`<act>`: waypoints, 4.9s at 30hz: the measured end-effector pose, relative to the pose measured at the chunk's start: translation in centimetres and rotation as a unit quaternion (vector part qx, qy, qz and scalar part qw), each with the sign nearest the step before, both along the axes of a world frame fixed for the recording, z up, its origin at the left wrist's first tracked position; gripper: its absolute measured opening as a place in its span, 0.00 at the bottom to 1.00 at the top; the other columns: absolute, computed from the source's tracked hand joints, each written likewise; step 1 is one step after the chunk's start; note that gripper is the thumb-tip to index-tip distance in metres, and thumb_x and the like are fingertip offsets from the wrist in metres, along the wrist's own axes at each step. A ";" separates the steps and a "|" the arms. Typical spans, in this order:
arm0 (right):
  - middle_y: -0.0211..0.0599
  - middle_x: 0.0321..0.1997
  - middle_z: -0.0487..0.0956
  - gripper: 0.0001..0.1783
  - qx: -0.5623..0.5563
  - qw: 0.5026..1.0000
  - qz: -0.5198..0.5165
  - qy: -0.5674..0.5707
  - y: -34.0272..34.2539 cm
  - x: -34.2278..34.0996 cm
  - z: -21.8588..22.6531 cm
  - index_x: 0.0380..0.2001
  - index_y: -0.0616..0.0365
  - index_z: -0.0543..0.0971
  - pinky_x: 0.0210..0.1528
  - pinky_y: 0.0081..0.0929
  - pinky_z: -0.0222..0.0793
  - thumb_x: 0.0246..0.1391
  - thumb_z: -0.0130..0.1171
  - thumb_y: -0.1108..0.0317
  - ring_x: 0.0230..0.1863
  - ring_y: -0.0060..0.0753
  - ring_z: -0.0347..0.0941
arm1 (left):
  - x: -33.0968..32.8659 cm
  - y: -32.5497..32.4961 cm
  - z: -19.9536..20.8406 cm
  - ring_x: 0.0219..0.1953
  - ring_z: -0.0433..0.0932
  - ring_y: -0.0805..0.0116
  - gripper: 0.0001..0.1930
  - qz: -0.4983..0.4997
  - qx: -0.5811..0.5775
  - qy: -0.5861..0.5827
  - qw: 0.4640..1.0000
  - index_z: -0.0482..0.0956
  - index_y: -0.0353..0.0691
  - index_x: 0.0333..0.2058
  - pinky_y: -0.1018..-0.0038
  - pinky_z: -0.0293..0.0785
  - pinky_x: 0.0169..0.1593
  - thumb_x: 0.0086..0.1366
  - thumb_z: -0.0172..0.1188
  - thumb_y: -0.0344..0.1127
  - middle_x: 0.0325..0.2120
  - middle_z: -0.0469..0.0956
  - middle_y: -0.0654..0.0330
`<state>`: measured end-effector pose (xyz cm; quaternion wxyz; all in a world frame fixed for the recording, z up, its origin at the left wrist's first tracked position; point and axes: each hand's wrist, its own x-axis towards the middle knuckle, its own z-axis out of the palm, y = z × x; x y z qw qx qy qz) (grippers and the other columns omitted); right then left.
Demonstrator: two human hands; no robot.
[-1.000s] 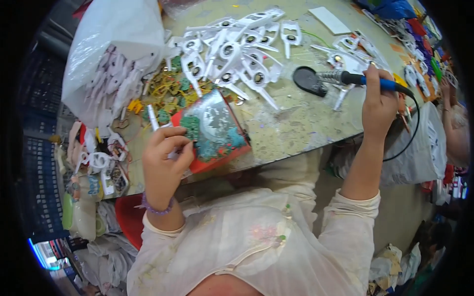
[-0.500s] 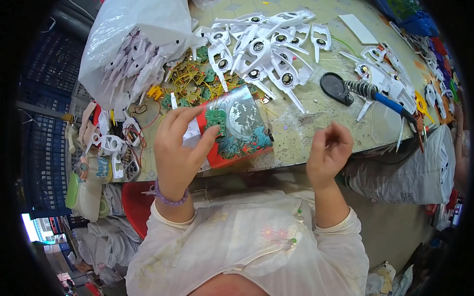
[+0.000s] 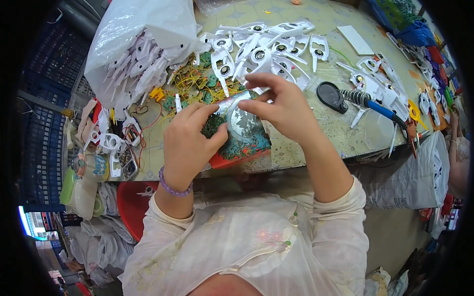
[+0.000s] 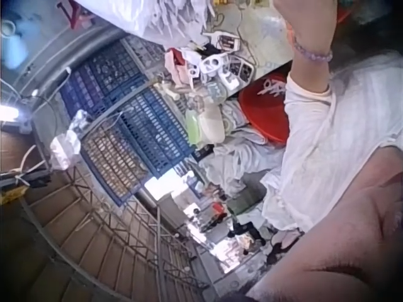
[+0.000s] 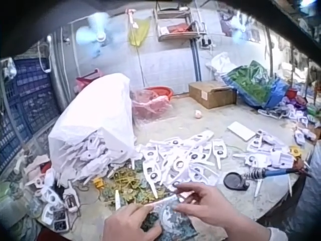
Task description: Assembling electronic components by soldering wires to a circuit board and fitting them into plastic shells.
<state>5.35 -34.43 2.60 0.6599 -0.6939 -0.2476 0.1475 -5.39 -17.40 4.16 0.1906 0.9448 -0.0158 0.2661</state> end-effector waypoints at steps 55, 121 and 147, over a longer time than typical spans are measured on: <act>0.40 0.30 0.79 0.10 -0.211 0.755 -0.296 -0.545 -4.5 0.2 -0.2 0.32 0.60 0.79 0.30 0.28 0.71 0.43 0.64 0.79 0.29 0.37 0.75 | -3.8 4.0 -1.6 0.35 0.78 0.68 0.05 0.024 -0.088 -0.145 0.985 0.81 0.44 0.28 0.54 0.57 0.58 0.50 0.66 0.27 0.26 0.78 0.65; 0.36 0.30 0.76 0.12 -0.052 0.937 0.085 -0.335 4.1 -4.4 2.5 0.33 0.58 0.78 0.35 0.31 0.67 0.44 0.66 0.69 0.33 0.40 0.71 | -4.4 3.2 -1.7 0.40 0.77 0.64 0.05 -0.006 -0.135 -0.104 0.985 0.80 0.44 0.31 0.55 0.55 0.58 0.54 0.64 0.29 0.28 0.78 0.63; 0.36 0.37 0.78 0.14 -0.089 0.891 0.023 -0.444 1.2 -3.9 0.5 0.36 0.58 0.78 0.46 0.38 0.66 0.43 0.65 0.72 0.43 0.43 0.71 | -3.5 2.6 -1.8 0.31 0.77 0.70 0.07 -0.071 -0.132 -0.070 0.986 0.82 0.46 0.28 0.59 0.58 0.55 0.48 0.69 0.30 0.24 0.78 0.67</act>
